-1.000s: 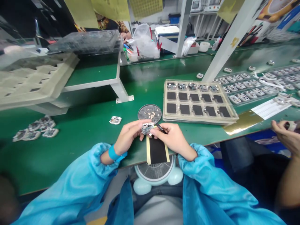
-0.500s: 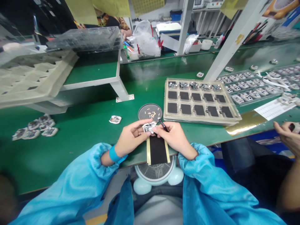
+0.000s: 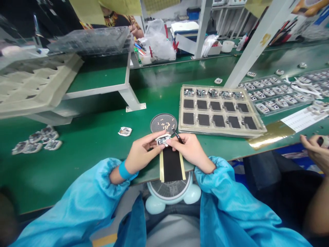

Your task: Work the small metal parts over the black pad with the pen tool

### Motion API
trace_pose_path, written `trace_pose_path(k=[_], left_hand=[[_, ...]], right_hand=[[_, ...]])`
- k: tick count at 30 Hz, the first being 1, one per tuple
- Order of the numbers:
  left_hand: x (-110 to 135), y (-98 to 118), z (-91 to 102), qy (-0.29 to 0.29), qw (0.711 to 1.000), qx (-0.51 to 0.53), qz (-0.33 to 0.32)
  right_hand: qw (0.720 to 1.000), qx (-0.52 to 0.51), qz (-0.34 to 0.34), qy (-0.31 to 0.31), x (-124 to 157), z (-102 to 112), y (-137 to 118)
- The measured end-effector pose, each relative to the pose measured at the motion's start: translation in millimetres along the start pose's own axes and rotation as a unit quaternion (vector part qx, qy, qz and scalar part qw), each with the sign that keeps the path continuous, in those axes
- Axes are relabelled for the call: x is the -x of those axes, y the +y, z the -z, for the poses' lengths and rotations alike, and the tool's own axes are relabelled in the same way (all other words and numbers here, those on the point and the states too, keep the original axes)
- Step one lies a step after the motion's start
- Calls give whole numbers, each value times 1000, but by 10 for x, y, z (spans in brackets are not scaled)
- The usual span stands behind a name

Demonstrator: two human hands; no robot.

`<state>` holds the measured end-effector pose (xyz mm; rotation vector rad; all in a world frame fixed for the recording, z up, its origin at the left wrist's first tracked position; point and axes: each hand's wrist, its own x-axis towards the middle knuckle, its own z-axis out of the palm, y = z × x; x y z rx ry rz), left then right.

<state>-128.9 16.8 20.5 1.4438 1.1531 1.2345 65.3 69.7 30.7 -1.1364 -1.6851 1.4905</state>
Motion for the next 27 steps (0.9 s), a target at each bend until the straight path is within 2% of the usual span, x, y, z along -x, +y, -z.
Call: trace_pose_path(k=[2, 3, 7, 9, 14, 18, 22, 27], left_hand=[[5, 10, 4, 14, 998, -57, -22], [6, 18, 5, 18, 998, -59, -13], [-8, 67, 1, -6, 991, 80, 109], [-24, 85, -2, -19, 981, 135, 140], [-51, 71, -28, -12, 976, 169, 134], [-44, 44, -59, -11, 981, 108, 159], [-31, 44, -77, -17, 986, 65, 150], [9, 96, -98, 23, 989, 64, 135]], right_hand=[[1000, 0, -3, -1, -12, -11, 50], [1000, -6, 0, 4, -18, -19, 78], [996, -64, 34, 44, -33, -59, 170], [994, -89, 39, 41, -32, -74, 185], [994, -102, 39, 13, -9, -85, 179], [995, -77, 49, 29, 8, -93, 195], [996, -54, 53, 46, 27, -120, 178], [995, -32, 54, 72, 102, -197, 119]])
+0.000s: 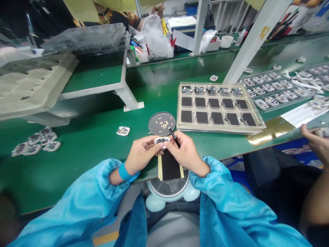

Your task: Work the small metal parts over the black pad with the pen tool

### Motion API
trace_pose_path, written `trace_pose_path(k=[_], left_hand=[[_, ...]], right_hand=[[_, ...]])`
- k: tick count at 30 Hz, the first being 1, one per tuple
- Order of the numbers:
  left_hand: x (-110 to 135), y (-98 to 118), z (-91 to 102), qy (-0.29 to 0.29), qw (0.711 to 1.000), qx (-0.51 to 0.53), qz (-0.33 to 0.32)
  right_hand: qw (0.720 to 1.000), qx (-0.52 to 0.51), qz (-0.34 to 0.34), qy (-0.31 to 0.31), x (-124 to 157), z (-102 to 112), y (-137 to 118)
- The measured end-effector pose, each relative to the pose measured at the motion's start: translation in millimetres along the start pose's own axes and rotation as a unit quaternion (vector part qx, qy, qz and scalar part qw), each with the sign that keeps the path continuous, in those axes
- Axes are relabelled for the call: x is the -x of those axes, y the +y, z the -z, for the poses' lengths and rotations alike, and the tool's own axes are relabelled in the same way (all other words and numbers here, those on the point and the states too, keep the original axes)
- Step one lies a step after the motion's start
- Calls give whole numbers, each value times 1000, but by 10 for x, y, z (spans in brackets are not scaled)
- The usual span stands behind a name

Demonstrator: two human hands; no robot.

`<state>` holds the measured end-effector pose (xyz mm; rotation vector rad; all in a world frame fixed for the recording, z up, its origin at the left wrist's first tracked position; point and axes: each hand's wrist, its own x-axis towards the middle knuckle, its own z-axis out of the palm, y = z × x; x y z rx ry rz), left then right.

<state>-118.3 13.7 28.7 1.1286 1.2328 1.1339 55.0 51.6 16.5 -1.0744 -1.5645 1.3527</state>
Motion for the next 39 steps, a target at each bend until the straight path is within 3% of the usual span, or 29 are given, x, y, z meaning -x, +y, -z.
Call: trace_pose_path(k=[5, 8, 11, 14, 18, 21, 24, 28, 31, 39], left_hand=[[27, -16, 2, 11, 1000, -22, -10], [-13, -73, 54, 6, 997, -72, -31], [-50, -112, 110, 15, 971, -209, -118], [-53, -113, 130, 28, 939, -295, -176], [-47, -91, 108, 22, 951, -267, -154], [-61, -82, 91, 13, 976, -192, -107], [-72, -80, 92, 3, 982, -165, -88], [-55, -76, 105, 14, 960, -246, -137], [-35, -69, 111, 29, 939, -294, -178], [-31, -45, 112, 29, 932, -309, -187]], right_hand=[[999, 38, 23, 19, 35, -43, 18], [993, 107, 51, -19, -27, 31, 19], [975, 189, 101, -60, -109, 170, -39], [957, 226, 176, -51, -174, 280, -138], [938, 229, 246, -78, -231, 311, -199], [952, 194, 222, -83, -248, 304, -169], [960, 176, 200, -81, -246, 320, -156], [956, 194, 209, -70, -257, 344, -213], [943, 209, 238, -98, -288, 346, -240], [892, 273, 329, -143, -278, 341, -177]])
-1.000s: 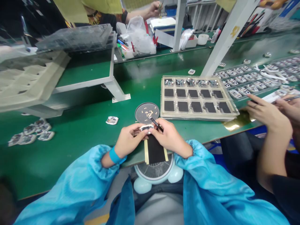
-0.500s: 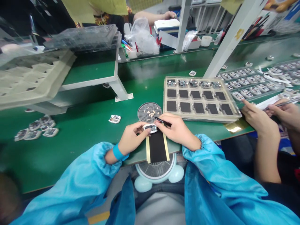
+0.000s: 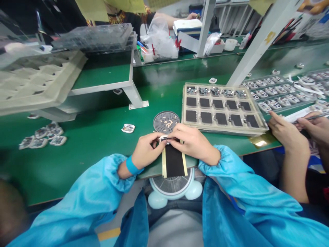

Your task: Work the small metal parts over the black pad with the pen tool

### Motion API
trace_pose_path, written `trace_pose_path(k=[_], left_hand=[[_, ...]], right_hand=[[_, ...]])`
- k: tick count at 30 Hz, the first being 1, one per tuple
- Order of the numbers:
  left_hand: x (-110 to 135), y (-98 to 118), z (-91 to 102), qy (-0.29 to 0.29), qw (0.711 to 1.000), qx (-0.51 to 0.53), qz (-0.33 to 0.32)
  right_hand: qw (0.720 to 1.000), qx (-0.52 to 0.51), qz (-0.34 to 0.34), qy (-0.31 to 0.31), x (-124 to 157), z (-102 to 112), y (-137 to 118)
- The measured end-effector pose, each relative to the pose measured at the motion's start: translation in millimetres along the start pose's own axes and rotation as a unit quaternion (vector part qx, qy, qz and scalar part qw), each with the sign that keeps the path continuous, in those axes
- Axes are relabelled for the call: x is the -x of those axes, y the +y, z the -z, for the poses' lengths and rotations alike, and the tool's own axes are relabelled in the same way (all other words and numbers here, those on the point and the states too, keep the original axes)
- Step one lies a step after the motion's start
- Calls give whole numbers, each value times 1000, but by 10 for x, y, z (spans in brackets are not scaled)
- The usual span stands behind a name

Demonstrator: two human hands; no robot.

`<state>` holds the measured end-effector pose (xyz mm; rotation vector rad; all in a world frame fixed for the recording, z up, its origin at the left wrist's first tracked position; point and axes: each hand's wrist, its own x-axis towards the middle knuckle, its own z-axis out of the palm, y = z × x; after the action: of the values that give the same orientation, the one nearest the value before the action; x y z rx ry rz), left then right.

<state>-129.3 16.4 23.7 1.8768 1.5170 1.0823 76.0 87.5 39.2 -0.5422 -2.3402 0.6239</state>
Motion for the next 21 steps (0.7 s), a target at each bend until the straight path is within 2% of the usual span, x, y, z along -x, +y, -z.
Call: trace_pose_path(k=[9, 12, 14, 17, 19, 21], left_hand=[[-31, -48, -8, 21, 998, 58, 28], [-51, -82, 4, 26, 996, 82, 39], [-87, -115, 66, 38, 994, 84, 60], [-192, -231, 328, 75, 993, 11, 94], [-305, -382, 642, 104, 983, -91, 123], [-457, -583, 1037, 126, 951, -202, 196]], right_hand=[[993, 94, 16, -76, -140, 31, -47], [991, 79, 19, -109, -270, 55, -46], [993, 60, 17, -102, -381, 76, -23], [989, 133, -17, -69, -546, 100, 36], [966, 242, -48, -74, -619, 102, 73], [944, 313, -61, -81, -636, 94, 90]])
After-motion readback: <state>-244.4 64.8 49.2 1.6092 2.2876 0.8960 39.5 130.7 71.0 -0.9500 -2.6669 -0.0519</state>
